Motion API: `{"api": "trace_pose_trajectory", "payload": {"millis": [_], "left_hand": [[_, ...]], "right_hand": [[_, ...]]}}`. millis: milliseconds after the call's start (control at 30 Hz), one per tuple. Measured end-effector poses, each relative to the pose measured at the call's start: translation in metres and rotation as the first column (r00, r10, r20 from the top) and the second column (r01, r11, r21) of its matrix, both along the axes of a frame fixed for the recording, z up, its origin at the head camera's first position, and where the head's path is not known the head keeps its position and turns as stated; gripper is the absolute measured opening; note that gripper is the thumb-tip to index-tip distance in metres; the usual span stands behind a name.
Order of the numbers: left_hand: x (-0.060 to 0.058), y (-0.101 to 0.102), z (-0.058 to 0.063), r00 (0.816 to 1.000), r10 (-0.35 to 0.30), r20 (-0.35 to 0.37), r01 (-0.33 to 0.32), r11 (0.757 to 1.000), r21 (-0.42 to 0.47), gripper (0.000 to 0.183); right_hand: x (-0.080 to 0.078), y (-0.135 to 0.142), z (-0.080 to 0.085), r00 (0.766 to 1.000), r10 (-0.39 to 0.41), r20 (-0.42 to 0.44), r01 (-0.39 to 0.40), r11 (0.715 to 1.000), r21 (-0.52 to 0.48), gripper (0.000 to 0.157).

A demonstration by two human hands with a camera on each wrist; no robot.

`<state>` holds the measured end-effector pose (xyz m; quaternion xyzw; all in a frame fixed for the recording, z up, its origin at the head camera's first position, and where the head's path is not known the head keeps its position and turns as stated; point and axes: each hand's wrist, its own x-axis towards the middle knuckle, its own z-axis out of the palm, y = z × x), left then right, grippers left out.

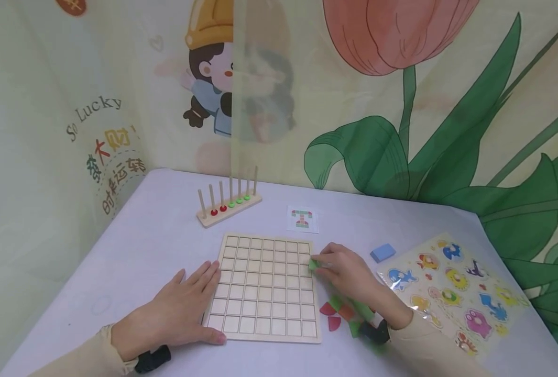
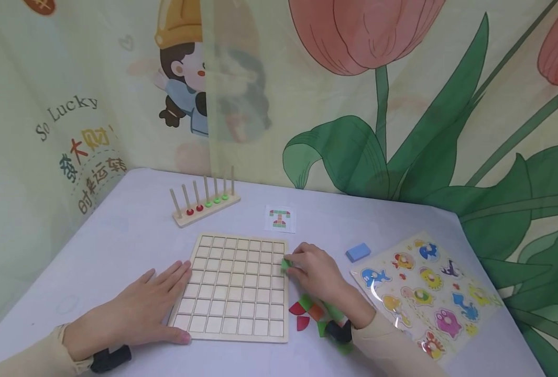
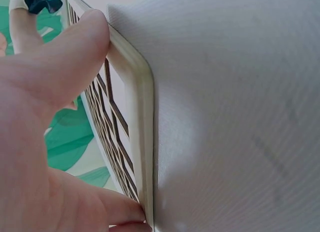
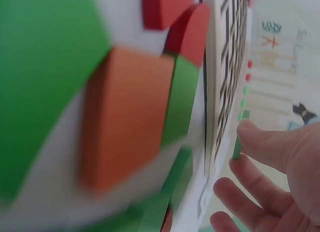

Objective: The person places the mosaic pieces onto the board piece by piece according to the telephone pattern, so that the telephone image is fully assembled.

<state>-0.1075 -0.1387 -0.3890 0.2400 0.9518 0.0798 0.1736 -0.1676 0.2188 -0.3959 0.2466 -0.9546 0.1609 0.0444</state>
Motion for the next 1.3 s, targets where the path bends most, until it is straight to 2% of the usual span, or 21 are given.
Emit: {"api": "trace_pose_trajectory", "payload": {"millis": [233,533,1300], "left_hand": [[0.001,0.001,0.001,1.0,-0.001,0.001,0.001,1.0,0.008,0.131],[0.0,0.001,0.001,1.0,-0.008,-0.011,0.007,1.0,-0.006,0.131],[0.002,0.001,0.002,1.0,-0.002,-0.01,0.002,1.0,-0.017,0.13]], "right_hand": [[-0.007,-0.025,-0.002,0.997,0.066,0.044,-0.066,0.998,0.001,0.032],[-0.011,-0.038,-0.003,0.992,0.126,0.009,-0.126,0.992,0.033,0.027],[-0.012,-0.042,0.0,0.992,0.097,0.082,-0.1,0.994,0.034,0.029]]}}
